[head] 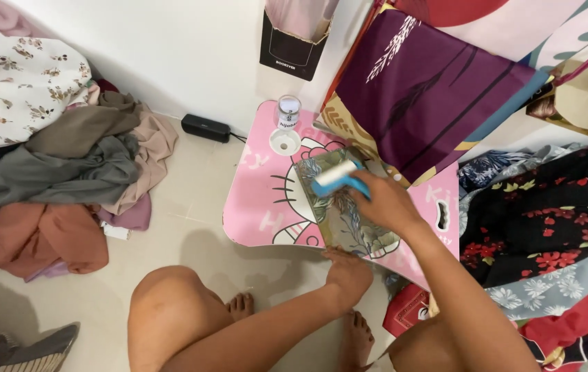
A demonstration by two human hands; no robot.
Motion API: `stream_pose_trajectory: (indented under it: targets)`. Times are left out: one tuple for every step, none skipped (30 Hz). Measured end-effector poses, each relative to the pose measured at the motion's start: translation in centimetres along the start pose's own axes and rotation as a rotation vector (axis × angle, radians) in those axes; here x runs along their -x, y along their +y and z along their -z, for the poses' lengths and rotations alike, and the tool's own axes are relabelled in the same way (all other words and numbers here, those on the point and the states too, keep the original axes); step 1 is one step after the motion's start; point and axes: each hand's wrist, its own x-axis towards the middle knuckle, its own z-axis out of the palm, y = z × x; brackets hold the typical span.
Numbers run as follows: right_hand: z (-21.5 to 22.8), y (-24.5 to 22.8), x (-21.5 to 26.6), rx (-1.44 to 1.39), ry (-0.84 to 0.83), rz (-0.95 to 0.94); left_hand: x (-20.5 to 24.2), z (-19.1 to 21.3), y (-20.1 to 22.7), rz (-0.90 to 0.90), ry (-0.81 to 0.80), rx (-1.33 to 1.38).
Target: The person uses a lint roller to remove debris from a scarf on a small table and then folds the scarf.
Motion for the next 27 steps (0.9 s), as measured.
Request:
stream_pose_trajectory:
  targets:
    - [0.4,0.4,1.2,0.001,0.0,-0.001,-0.1,0.2,0.0,-0.001,0.001,0.001]
    - [0.7,0.8,2.4,0.066,-0.048,-0.051,-0.1,0.4,0.1,0.014,-0.037,0.05]
    - [1.0,1.3,3.6,0.131,-0.095,-0.101,-0.2,0.5,0.2,0.03,-0.074,0.099]
    - [0.6,1.8,4.0,0.132,-0.097,-0.102,-0.3,0.4,0.2,0.03,-0.075,0.101]
    - [0.1,2.4,4.4,0.144,-0.146,-0.138,-0.5,0.3,0.3,0.041,-0.065,0.099]
    - [-0.4,3.0,4.9,0.156,-0.198,-0.175,-0.6,0.1,0.5,0.052,-0.056,0.097]
    - [-0.5,3.1,4.8,0.157,-0.201,-0.176,-0.6,0.0,0.5,0.051,-0.059,0.1]
    - [-0.7,3.1,4.7,0.152,-0.18,-0.164,-0.7,0.0,0.5,0.054,-0.054,0.106]
    - [-0.8,3.2,4.6,0.148,-0.158,-0.152,-0.8,0.0,0.5,0.056,-0.05,0.113]
    - [-1.2,3.3,4.1,0.146,-0.156,-0.153,-1.1,-0.5,0.8,0.054,-0.049,0.11]
    - [-1.7,3.4,3.6,0.133,-0.122,-0.118,-1.4,-1.1,1.1,0.073,-0.042,0.113]
    - [-2.1,3.5,3.1,0.12,-0.087,-0.084,-1.6,-1.6,1.4,0.091,-0.034,0.116]
    - [-2.6,3.7,2.2,0.118,-0.084,-0.086,-1.5,-1.2,1.2,0.088,-0.034,0.113]
    - [-3.1,3.8,1.3,0.1,-0.045,-0.04,-1.4,-0.7,1.0,0.068,-0.031,0.09]
    - [-3.6,4.0,0.5,0.083,-0.005,0.007,-1.2,-0.3,0.8,0.048,-0.028,0.067]
    - [-4.2,4.1,-0.6,0.081,-0.003,0.006,-1.0,0.3,0.6,0.046,-0.028,0.065]
    - [-4.8,4.2,-1.6,0.063,0.029,0.025,-0.9,1.0,0.4,0.027,-0.063,0.058]
    - [-5.4,4.3,-2.8,0.047,0.061,0.046,-0.8,1.7,0.2,0.01,-0.096,0.052]
    - [-4.6,3.8,-3.1,0.046,0.064,0.047,-0.9,1.8,0.0,0.011,-0.095,0.049]
    - [-3.9,3.2,-3.3,-0.045,0.009,0.033,-1.1,1.9,-0.2,-0.035,-0.047,0.109]
    - [-3.3,2.6,-3.6,-0.136,-0.047,0.018,-1.2,1.9,-0.4,-0.081,0.003,0.168]
    - [-3.1,3.2,-3.9,-0.137,-0.045,0.021,-1.2,2.9,-0.8,-0.079,0.003,0.166]
    - [-3.0,3.7,-4.3,-0.147,-0.011,0.038,-1.2,3.8,-1.3,-0.077,-0.044,0.111]
    - [-2.9,4.3,-4.5,-0.154,0.019,0.049,-1.1,4.7,-1.4,-0.078,-0.092,0.063]
    - [-1.8,4.4,-3.7,-0.152,0.016,0.047,-1.1,4.6,-1.5,-0.08,-0.093,0.067]
    - [-0.6,4.5,-2.9,-0.133,0.022,0.016,-1.3,4.6,-1.6,-0.093,-0.062,0.027]
    - [0.6,4.6,-2.2,-0.114,0.028,-0.015,-1.5,4.6,-1.8,-0.107,-0.031,-0.012]
